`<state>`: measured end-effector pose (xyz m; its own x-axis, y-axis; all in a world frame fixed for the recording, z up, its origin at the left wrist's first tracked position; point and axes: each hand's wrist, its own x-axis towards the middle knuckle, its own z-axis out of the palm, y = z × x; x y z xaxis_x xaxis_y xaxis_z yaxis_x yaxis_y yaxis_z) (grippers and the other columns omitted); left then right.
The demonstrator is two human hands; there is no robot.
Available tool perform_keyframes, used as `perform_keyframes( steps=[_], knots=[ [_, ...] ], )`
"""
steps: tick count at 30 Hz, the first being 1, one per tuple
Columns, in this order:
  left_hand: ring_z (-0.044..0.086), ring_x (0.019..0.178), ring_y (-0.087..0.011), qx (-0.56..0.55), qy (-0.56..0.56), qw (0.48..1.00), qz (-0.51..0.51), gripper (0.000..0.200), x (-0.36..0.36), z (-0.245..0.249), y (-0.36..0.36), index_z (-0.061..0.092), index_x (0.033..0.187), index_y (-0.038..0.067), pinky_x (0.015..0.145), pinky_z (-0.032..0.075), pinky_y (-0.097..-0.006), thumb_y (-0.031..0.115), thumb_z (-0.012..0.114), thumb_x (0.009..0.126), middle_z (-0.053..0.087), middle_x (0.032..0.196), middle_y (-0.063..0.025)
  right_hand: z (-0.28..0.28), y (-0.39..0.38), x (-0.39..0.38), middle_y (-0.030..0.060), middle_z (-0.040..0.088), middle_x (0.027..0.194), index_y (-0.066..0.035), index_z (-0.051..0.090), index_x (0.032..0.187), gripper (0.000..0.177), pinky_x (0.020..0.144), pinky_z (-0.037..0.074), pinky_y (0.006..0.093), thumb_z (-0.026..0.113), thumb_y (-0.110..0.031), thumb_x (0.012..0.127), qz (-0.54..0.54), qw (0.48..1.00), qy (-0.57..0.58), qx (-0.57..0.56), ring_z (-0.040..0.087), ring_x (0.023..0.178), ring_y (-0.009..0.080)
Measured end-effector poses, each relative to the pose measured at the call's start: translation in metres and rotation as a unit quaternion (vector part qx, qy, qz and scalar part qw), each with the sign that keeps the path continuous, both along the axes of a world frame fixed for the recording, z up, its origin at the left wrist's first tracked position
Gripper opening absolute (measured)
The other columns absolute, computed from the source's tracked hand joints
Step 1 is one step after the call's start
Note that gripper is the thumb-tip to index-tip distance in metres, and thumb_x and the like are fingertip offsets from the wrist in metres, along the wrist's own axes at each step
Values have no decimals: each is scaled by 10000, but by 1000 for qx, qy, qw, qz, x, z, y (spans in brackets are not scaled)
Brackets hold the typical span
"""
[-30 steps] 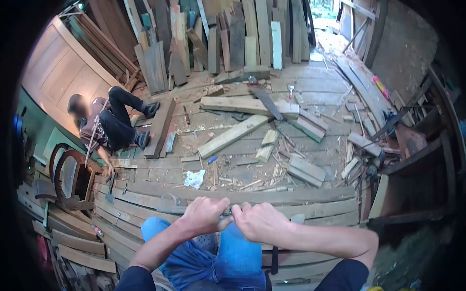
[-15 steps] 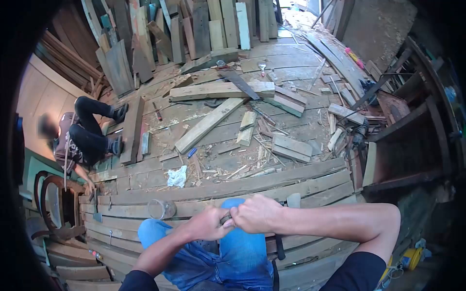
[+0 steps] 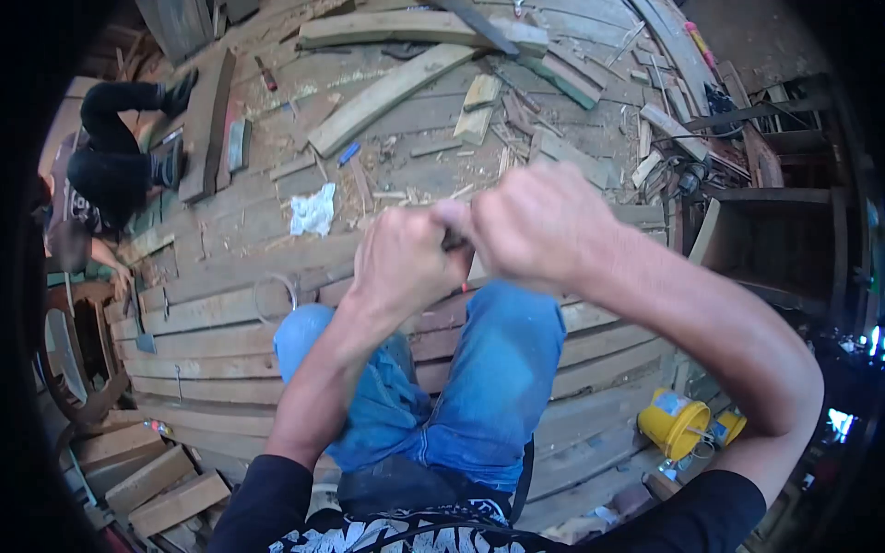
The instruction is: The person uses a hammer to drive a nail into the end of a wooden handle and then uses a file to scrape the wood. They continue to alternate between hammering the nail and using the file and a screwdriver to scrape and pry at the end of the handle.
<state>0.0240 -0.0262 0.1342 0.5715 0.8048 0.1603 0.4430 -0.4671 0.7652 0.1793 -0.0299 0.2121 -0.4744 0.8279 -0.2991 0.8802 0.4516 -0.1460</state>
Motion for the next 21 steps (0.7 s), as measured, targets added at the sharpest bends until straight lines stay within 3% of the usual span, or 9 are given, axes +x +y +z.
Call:
perform_keyframes(
  steps=[3, 5, 7, 12, 14, 17, 18, 20, 21],
  knots=[
    [637, 607, -383, -19, 34, 993, 110, 178, -1, -4, 13, 657, 715, -15, 602, 529, -478, 162, 650, 711, 591, 582, -225, -8, 26, -12, 169, 541, 473, -55, 606, 558, 515, 449, 472, 439, 430, -331, 956, -4, 996, -59, 65, 589, 467, 352],
    [637, 617, -391, -50, -1, 992, 114, 191, -2, -5, 24, 659, 709, -22, 618, 531, -477, 169, 650, 711, 596, 598, -235, -8, 40, -13, 153, 531, 453, -51, 594, 550, 508, 421, 456, 424, 451, -323, 954, 69, 984, -48, 159, 581, 442, 336],
    [638, 657, -412, -102, -39, 988, 104, 217, -5, -10, 32, 663, 697, -32, 661, 533, -477, 184, 645, 715, 606, 646, -265, -12, 50, -11, 145, 523, 442, -58, 584, 542, 494, 407, 447, 416, 472, -317, 948, 112, 976, -47, 178, 570, 421, 328],
    [639, 677, -408, -110, -34, 986, 120, 215, -40, -6, 23, 669, 714, -29, 672, 531, -468, 185, 646, 710, 614, 667, -256, -23, 51, -32, 100, 503, 409, -67, 565, 550, 445, 360, 415, 396, 534, -302, 926, 182, 948, 24, 261, 539, 360, 294],
    [638, 675, -402, -83, -26, 985, 147, 214, -57, 1, 18, 671, 731, -24, 664, 529, -466, 188, 651, 707, 618, 672, -249, -15, 51, -49, 98, 513, 418, -60, 578, 571, 430, 355, 415, 393, 539, -306, 921, 210, 936, 68, 272, 546, 364, 287],
    [626, 642, -383, 49, -19, 978, 201, 225, -86, 9, 3, 651, 798, 5, 603, 510, -466, 206, 688, 706, 618, 648, -205, 0, 46, -80, 131, 550, 473, -45, 626, 608, 396, 416, 460, 404, 548, -290, 909, 190, 947, 81, 245, 588, 444, 307],
    [626, 642, -383, 59, 3, 974, 217, 225, -95, 13, -3, 651, 798, 5, 603, 510, -466, 206, 688, 706, 618, 648, -205, -1, 44, -86, 131, 550, 473, -45, 626, 608, 396, 416, 460, 404, 548, -290, 909, 202, 940, 105, 253, 588, 444, 307],
    [610, 555, -323, 20, -29, 980, 197, 166, -113, 23, -15, 644, 791, 10, 523, 468, -358, 125, 722, 699, 610, 633, -171, -6, 42, -95, 159, 500, 467, -29, 598, 598, 360, 427, 420, 418, 611, -243, 887, 196, 934, 174, 243, 516, 439, 357],
    [591, 544, -318, 19, 28, 984, 175, 170, -123, 31, -19, 647, 826, 21, 521, 455, -361, 147, 705, 729, 587, 607, -160, -12, 43, -96, 181, 464, 456, -11, 589, 577, 378, 423, 401, 414, 619, -224, 887, 180, 937, 219, 207, 493, 435, 373]
  ],
)
